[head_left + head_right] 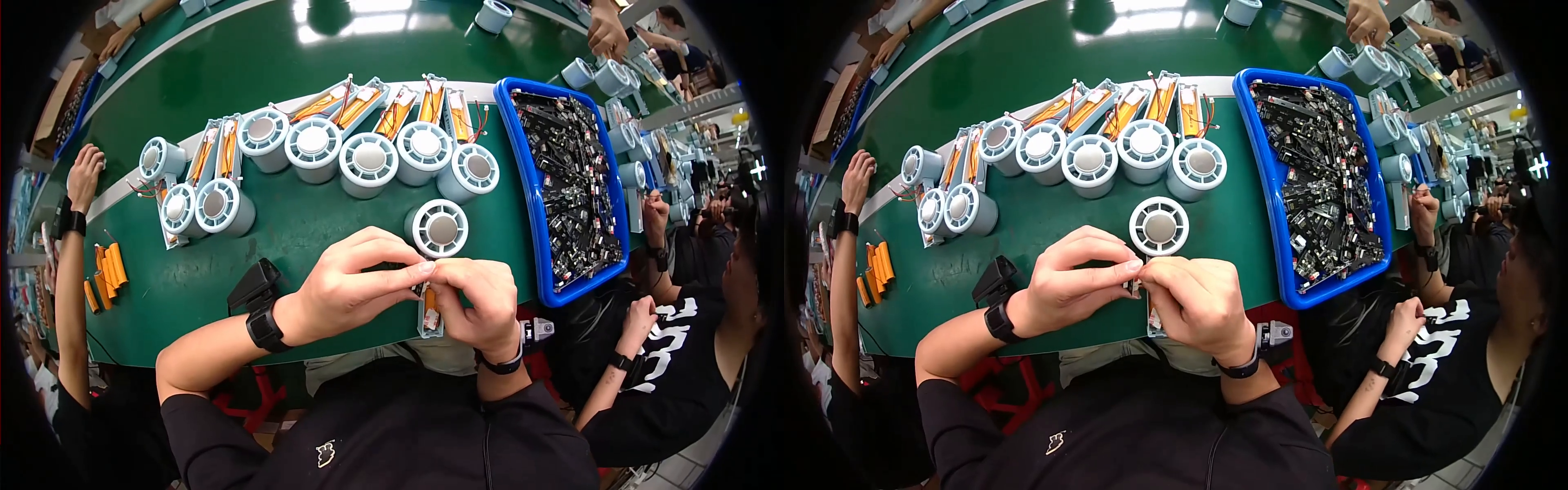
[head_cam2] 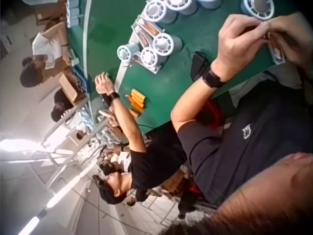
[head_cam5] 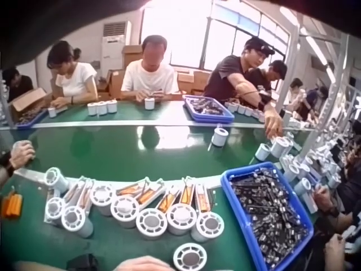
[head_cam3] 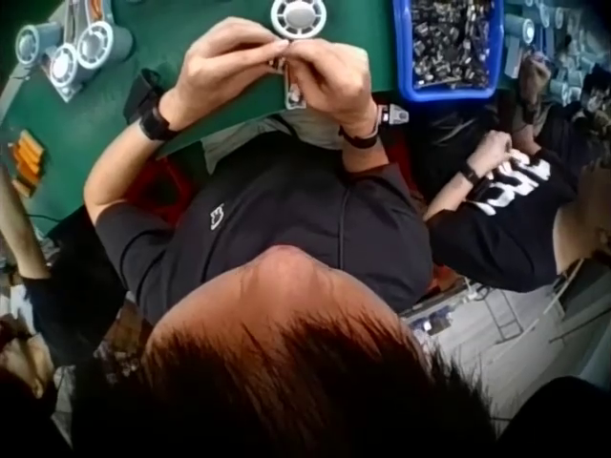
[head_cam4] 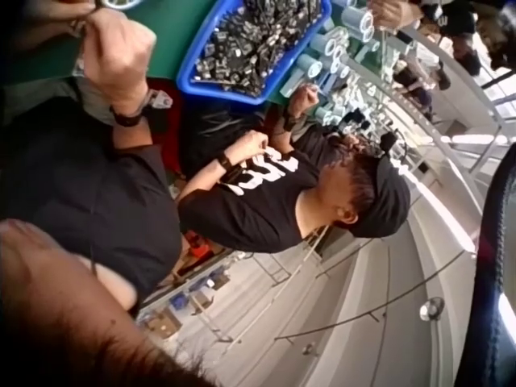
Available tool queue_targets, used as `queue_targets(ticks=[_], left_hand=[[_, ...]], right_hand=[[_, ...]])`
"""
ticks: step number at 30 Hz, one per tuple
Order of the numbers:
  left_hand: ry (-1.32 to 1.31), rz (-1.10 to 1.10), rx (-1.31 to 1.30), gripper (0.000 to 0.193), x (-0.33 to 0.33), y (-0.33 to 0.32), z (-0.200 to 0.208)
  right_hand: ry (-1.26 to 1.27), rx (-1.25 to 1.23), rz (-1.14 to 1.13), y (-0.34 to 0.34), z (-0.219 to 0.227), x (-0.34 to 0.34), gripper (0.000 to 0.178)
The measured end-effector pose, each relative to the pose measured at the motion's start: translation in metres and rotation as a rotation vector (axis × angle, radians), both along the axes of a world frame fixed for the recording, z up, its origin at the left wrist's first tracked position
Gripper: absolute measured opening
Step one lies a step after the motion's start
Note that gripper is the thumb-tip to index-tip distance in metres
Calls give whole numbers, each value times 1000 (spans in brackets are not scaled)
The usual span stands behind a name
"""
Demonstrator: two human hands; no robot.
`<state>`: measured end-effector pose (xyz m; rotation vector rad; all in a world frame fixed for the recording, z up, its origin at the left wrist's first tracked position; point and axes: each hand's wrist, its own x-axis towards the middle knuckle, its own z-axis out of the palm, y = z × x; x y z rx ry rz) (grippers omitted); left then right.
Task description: The person picks up a circuit board from a blue tray, connects it to the wires of a fan assembly by hand, and presses the board into the fan's handle. They then place the assembled fan onto the green table and pick up another fan assembly.
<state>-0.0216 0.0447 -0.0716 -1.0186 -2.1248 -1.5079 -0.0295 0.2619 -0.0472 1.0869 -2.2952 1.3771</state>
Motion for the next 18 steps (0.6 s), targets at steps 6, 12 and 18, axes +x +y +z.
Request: queue_targets(ticks=[6,12,18], left_hand=[[75,20,-91,44,4,-4,9],[172,119,-149,40,7,3,10],[227,156,-175,40,-5,7,13]], right_hand=[[13,16,-43,2,-3,6,17],[-284,-168,1,-1,-4,21,20],[-264,-200,-117,-9,-10,27,19]])
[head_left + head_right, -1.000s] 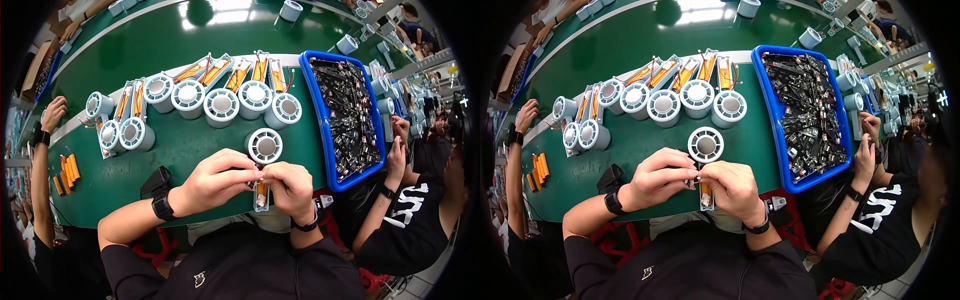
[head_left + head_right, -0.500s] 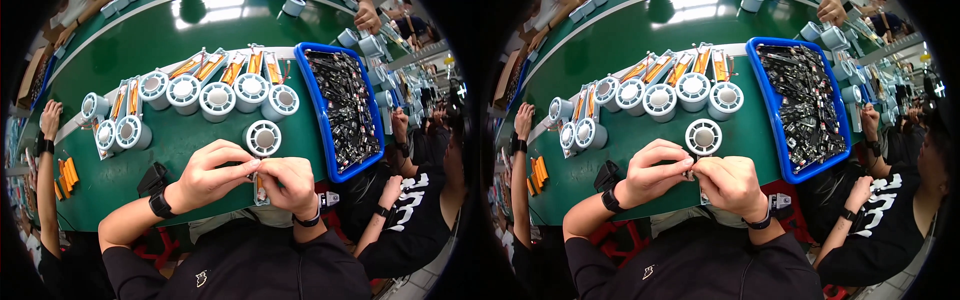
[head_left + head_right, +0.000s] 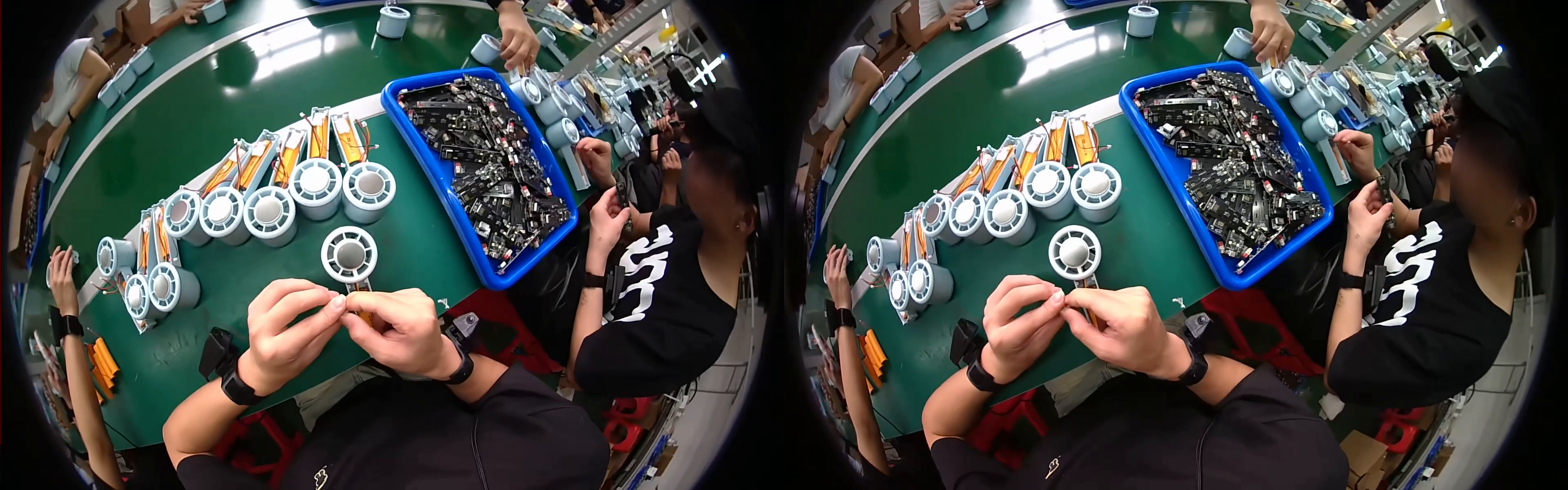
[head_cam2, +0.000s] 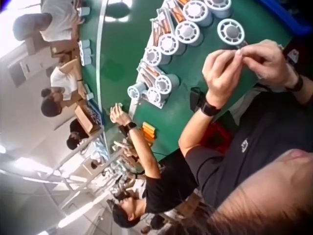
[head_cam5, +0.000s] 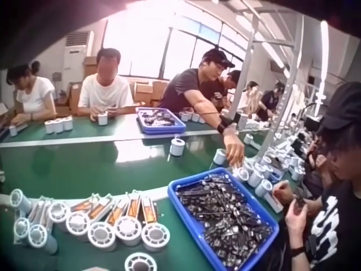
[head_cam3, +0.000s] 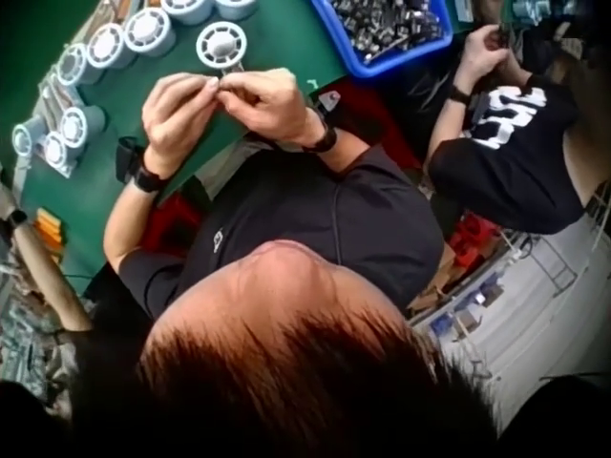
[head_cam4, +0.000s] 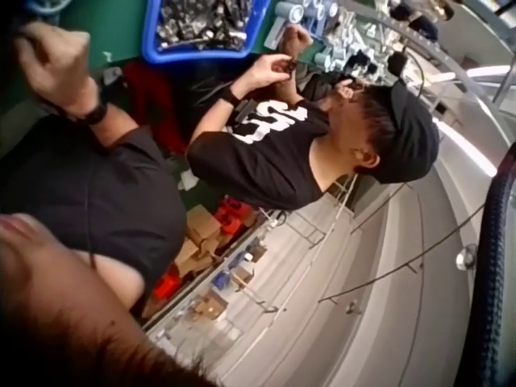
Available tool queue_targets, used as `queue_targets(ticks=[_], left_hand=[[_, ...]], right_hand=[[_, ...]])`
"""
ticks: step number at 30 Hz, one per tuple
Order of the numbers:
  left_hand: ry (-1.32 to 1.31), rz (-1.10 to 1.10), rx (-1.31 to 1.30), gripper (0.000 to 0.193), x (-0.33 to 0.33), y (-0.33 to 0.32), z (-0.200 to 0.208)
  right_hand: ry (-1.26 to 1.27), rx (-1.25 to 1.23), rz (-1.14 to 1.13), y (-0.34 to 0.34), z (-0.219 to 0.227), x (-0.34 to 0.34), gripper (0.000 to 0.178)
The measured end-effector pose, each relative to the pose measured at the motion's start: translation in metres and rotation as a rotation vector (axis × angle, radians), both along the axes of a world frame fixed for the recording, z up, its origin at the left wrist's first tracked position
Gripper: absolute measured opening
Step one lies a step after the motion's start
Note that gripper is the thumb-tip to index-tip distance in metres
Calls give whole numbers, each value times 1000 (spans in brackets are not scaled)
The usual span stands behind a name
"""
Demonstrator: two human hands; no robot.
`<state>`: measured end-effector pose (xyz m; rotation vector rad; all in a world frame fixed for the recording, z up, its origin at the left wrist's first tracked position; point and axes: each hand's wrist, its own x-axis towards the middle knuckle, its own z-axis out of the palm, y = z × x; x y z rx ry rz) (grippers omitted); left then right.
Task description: The person picks up a circuit board from a blue tray, connects it to the wires of a fan assembly by hand, and presses the board into the fan's handle. They then place the assembled fan onto the green table and pick up another fan assembly.
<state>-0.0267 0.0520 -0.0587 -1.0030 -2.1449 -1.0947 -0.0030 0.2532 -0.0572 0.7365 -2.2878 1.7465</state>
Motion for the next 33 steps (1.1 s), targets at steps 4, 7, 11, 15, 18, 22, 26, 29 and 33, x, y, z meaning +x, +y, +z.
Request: queue_targets(ticks=[4,7,11,15,18,22,26,29,33], left_hand=[[3,3,3,41,12,-4,-6],[-45,57,41,47,10,-6,-4],[-201,119,94,51,5,-12,2],[-218,154,133,48,1,-14,-7],[-230,180,125,49,2,-17,-8],[-236,185,118,49,3,-18,-12],[-225,179,96,50,2,-19,-12],[-222,173,87,50,2,-18,-14],[-231,140,83,51,4,-22,-15]], right_hand=[[-3,-19,-17,-4,-1,1,18],[-39,-71,24,-8,1,1,21],[181,65,-24,0,10,-6,22],[166,407,-4,2,11,-3,24],[246,426,-8,7,1,-7,23],[240,401,14,8,-1,-13,19],[197,498,68,1,15,-7,15],[189,367,9,11,7,-12,14],[173,223,-26,15,-3,-22,14]])
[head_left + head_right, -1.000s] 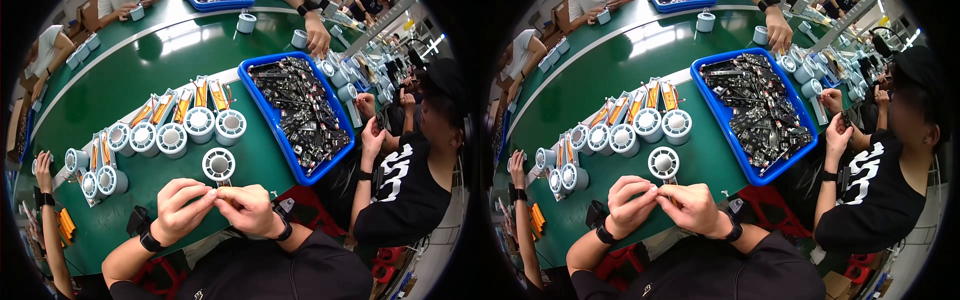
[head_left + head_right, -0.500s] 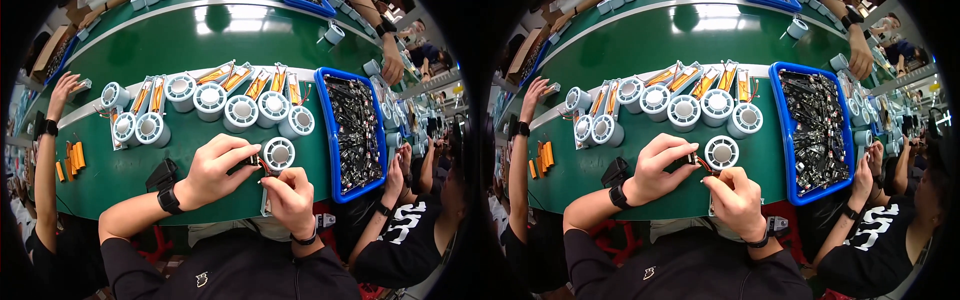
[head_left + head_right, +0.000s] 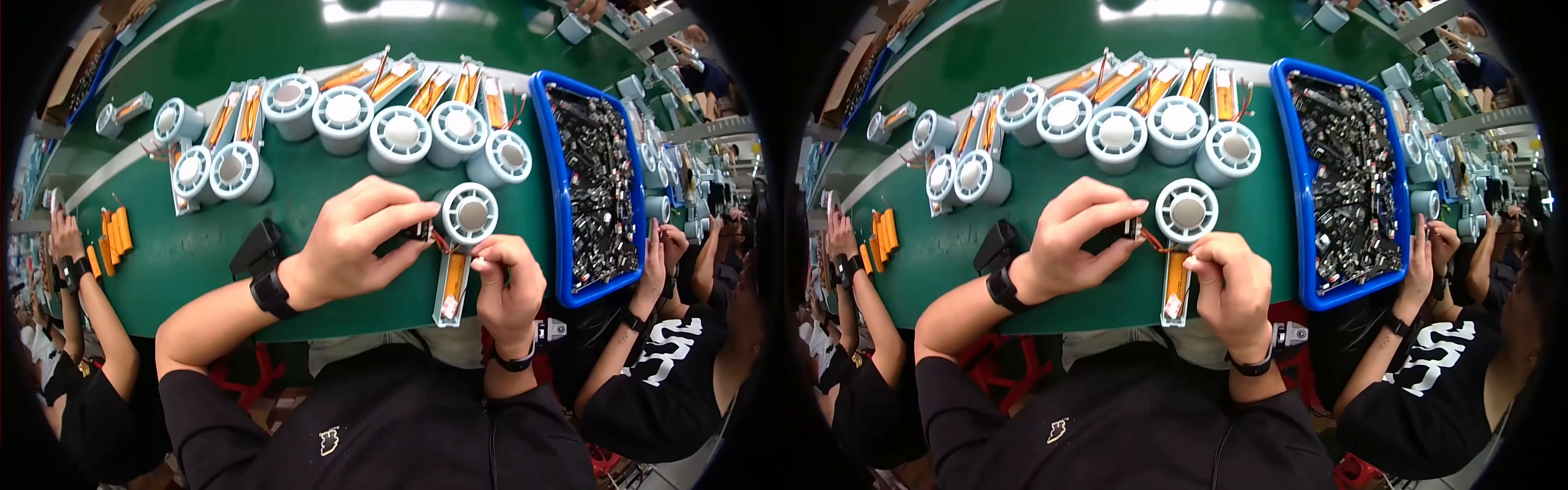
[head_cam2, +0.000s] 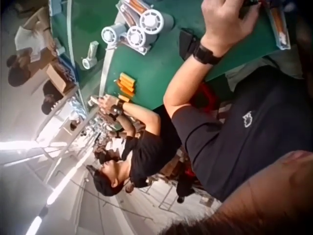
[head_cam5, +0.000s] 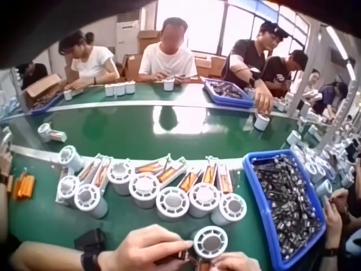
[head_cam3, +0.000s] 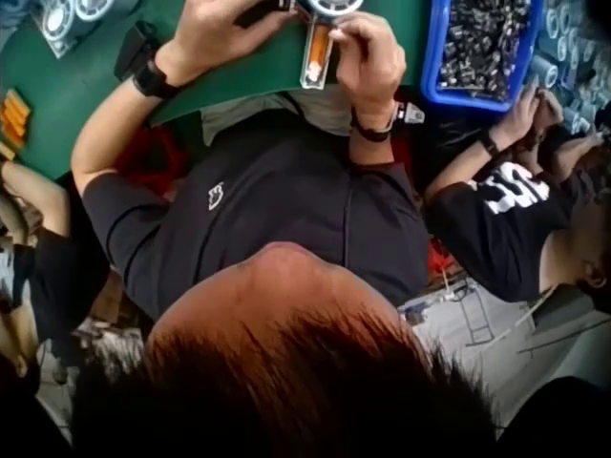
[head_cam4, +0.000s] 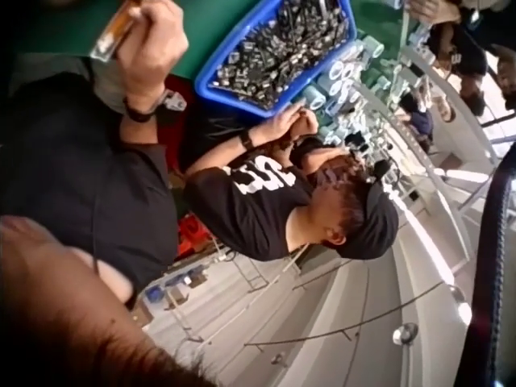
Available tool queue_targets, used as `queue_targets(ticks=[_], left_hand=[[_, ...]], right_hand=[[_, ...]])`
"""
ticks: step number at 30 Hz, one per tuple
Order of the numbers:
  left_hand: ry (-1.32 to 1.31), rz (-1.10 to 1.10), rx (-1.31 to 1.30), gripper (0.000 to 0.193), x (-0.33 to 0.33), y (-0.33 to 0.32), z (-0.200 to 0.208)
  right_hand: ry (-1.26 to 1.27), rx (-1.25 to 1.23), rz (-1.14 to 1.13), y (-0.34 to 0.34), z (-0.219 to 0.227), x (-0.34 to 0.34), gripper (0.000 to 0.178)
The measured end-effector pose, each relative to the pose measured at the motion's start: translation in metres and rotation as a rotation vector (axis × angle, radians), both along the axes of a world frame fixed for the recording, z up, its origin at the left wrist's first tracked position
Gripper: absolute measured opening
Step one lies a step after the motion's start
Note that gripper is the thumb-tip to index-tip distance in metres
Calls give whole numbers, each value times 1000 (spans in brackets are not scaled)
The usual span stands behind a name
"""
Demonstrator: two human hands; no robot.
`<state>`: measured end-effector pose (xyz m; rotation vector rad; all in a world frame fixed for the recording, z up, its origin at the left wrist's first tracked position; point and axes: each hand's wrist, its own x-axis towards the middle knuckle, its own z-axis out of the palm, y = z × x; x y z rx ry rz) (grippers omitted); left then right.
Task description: The person picks up a circuit board from a blue tray, connects it to the wires of a fan assembly by hand, and presses the board into the fan's handle. They then place the assembled fan onto the green table and pick up another fan assembly.
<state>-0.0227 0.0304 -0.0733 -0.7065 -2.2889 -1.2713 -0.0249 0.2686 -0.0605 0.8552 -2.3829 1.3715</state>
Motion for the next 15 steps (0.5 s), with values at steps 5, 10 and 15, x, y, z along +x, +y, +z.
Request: queue_targets(ticks=[5,10,15], left_hand=[[74,-102,20,51,-9,8,-5],[111,-130,0,48,-2,4,-10],[134,-183,4,45,-2,5,-11]], right_hand=[[41,-44,-16,-3,-7,11,12],[150,84,1,-7,-5,4,15],[122,113,-12,-8,-2,4,20]])
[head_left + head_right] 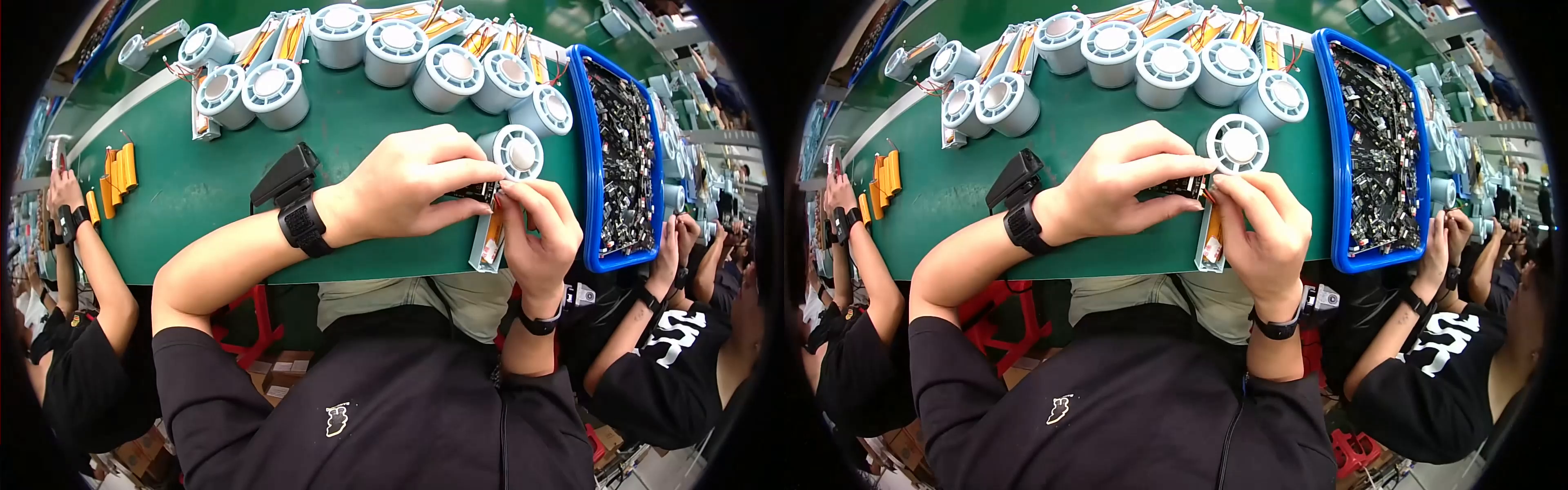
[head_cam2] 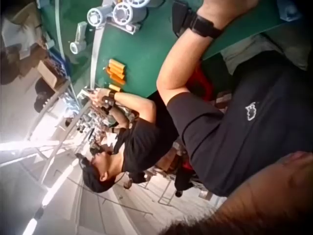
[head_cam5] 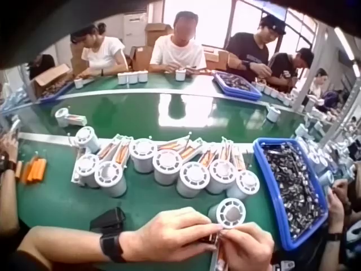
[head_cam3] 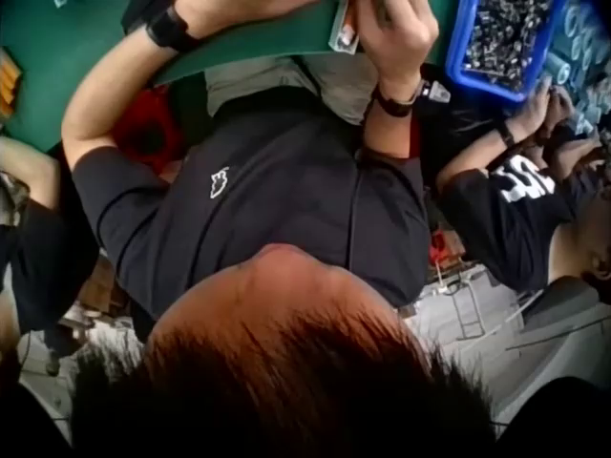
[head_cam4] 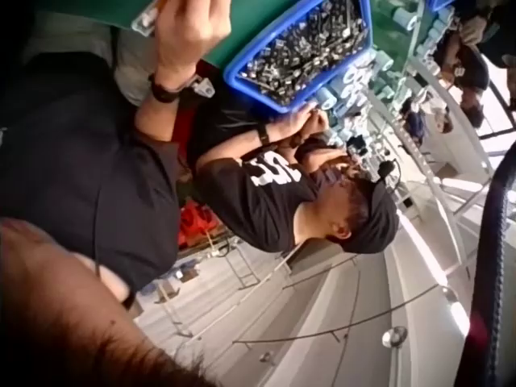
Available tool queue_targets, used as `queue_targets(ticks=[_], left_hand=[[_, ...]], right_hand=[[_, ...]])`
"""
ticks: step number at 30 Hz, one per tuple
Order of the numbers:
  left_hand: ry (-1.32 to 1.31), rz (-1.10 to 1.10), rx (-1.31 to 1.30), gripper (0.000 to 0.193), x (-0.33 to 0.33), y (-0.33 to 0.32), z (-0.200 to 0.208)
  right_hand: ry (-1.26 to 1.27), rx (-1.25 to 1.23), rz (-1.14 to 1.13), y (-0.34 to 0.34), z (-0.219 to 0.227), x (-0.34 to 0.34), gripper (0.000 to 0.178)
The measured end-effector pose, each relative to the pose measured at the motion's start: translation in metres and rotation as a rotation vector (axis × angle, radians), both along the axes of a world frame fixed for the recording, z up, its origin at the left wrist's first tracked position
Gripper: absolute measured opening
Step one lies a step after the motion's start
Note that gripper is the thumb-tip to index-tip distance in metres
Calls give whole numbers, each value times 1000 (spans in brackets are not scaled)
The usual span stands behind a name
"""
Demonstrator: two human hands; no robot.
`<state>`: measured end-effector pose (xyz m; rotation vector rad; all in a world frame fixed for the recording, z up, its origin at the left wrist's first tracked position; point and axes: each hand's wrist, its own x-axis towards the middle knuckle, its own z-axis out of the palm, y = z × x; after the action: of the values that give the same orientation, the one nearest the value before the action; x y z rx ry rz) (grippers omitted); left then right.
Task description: The person picks up a circuit board from a blue tray, connects it to the wires of a fan assembly by hand, and presses the board into the fan's handle. They then place the assembled fan onto the green table and pick up another fan assembly.
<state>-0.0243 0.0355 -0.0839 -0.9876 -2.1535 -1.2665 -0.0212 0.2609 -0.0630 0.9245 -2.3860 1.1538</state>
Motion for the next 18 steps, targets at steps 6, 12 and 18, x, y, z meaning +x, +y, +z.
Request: queue_targets(ticks=[6,12,18], left_hand=[[-147,-60,35,40,0,6,10],[-454,-87,95,38,11,11,14],[-834,-137,273,34,22,16,15]], right_hand=[[94,-69,32,6,-9,-10,23],[90,-153,50,0,-15,-10,21],[169,-147,73,5,-4,-16,19]])
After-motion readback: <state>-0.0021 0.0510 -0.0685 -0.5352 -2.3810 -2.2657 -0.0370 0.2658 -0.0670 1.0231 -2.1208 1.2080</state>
